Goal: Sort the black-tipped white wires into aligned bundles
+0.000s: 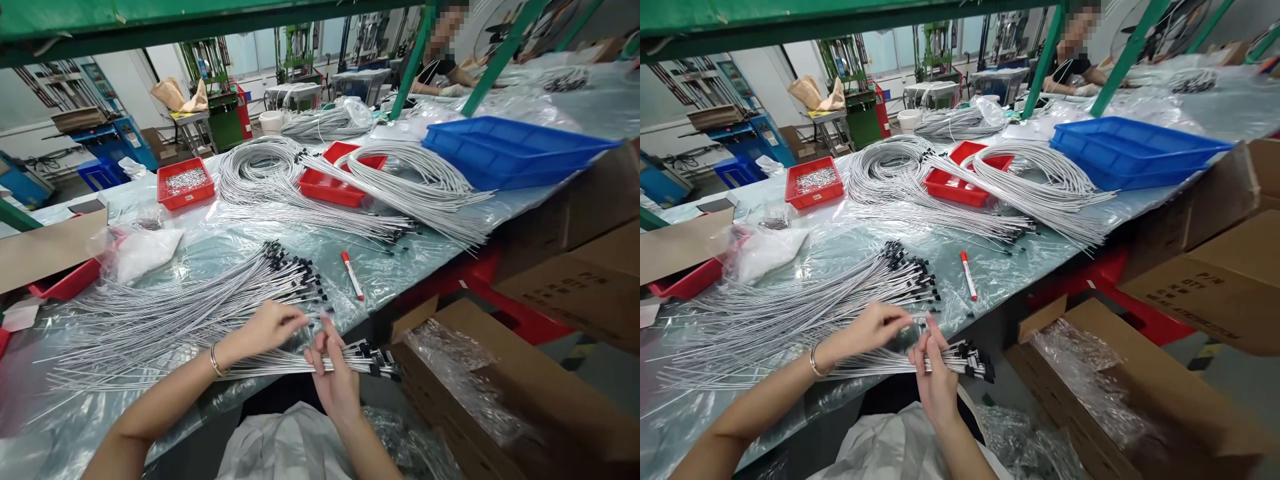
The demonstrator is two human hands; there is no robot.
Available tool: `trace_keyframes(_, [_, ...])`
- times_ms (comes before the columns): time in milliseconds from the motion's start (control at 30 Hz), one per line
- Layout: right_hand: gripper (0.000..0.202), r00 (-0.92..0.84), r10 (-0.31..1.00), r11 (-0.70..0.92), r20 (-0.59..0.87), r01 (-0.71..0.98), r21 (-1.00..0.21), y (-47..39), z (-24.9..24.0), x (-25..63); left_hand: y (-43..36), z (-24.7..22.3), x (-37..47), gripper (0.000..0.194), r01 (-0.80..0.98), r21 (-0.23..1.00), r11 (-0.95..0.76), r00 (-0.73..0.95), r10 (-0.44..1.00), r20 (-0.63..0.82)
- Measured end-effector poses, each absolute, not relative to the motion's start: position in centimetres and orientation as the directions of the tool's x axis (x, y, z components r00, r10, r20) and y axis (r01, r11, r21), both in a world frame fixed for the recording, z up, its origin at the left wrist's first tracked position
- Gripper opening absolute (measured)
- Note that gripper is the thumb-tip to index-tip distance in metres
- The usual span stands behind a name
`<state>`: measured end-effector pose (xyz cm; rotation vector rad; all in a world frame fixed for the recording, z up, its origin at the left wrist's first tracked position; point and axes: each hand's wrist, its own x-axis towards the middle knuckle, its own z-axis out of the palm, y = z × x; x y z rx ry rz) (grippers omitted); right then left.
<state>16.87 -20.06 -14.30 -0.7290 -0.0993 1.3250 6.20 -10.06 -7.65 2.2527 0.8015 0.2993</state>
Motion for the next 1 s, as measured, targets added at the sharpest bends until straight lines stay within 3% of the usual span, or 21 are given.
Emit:
trace_keyframes(167, [0.027,0.307,0.879,0.057,-0.365,-0.827,-0.559,-20.2,-14.4,16.9,-12.4,-6.3,5.5,0.031,0.433,0.471,-0.768,0.888,0.452,-0.08])
trace_keyframes(300, [0.022,0.359,0.898,0.17,-0.256,-0.818,-0.55,-20.6,-13.6,16.9,-10.3,-5.5,3.7,0.037,0.437,0.543,-0.718,0.899,0.372,-0.231])
trace_keyframes(367, [0.026,0.356,0.907,0.181,-0.223,-0.811,-0.557,-21.1,-13.3,16.9,-8.9,-6.0,3.5,0.039,0.486,0.514,-0.707,0.871,0.439,-0.221])
trace_keyframes(467, [0.031,0.338,0.928,0.183,-0.156,-0.779,-0.6,-21.9,-13.2,16.8,-7.5,-8.0,4.5,0.029,0.589,0.327,-0.739,0.796,0.601,-0.074])
trace_keyframes(600, [0.033,0.235,0.97,0.164,-0.056,-0.812,-0.56,-22.6,-13.5,16.6,-7.0,-10.2,6.0,0.022,0.565,0.161,-0.809,0.824,0.562,-0.066])
trace_keyframes(1000, [0.023,0.192,0.968,0.088,-0.16,-0.863,-0.498,-22.1,-14.0,16.7,-7.1,-10.1,5.6,0.014,0.619,0.249,-0.745,0.785,0.599,-0.157])
